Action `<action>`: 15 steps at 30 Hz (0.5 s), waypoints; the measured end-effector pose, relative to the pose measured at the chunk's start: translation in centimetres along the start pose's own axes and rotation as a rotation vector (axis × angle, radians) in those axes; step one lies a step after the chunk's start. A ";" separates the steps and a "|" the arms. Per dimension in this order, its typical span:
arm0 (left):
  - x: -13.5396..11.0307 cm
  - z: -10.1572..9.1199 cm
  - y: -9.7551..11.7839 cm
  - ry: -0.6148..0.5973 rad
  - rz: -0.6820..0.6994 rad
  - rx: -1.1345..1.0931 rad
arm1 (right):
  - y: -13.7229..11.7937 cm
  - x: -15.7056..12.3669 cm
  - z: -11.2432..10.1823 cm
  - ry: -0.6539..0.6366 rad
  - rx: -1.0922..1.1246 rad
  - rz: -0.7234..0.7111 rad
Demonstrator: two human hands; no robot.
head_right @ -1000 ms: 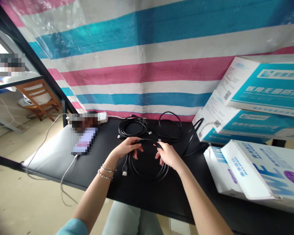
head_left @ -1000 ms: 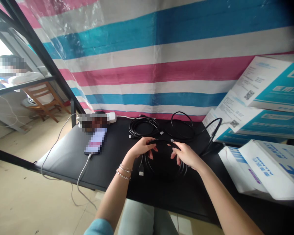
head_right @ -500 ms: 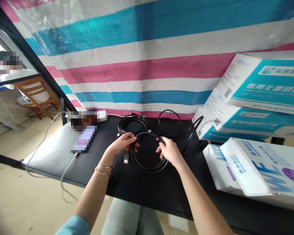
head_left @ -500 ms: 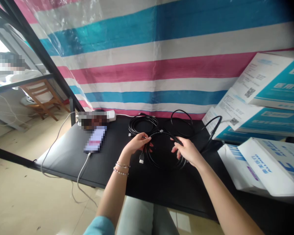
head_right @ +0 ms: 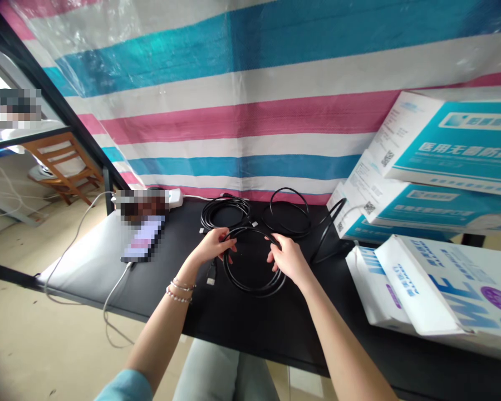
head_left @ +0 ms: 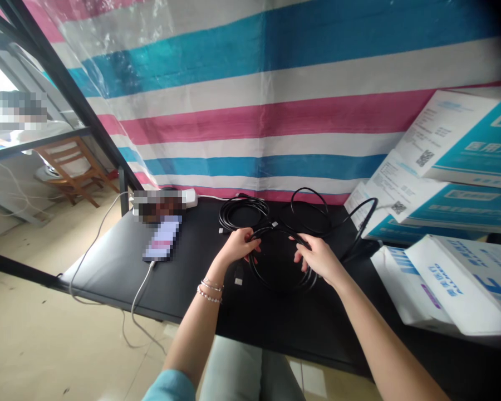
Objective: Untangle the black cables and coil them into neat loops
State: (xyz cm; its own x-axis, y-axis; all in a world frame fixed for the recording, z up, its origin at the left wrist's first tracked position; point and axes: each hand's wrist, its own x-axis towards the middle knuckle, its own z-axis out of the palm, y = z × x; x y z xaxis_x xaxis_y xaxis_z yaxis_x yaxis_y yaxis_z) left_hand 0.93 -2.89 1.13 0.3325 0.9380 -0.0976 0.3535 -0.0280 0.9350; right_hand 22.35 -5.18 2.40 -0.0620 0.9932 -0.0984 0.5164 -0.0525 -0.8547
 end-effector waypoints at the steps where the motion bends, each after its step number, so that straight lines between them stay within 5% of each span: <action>1: -0.1 0.1 0.1 0.016 0.015 0.019 | 0.0 0.0 0.0 -0.008 -0.007 0.001; 7: -0.1 0.9 0.3 0.064 0.136 0.123 | -0.1 0.0 0.3 -0.018 -0.052 0.011; 15: 0.1 1.2 0.4 0.086 0.151 -0.097 | -0.1 0.0 0.2 0.006 -0.091 0.002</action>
State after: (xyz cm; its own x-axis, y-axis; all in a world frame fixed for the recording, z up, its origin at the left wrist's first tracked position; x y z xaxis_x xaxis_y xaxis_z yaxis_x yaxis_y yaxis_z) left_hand 2.16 -3.22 1.05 0.2982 0.9518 0.0715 0.2181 -0.1409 0.9657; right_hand 22.15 -5.20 2.38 -0.0558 0.9938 -0.0962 0.5918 -0.0447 -0.8049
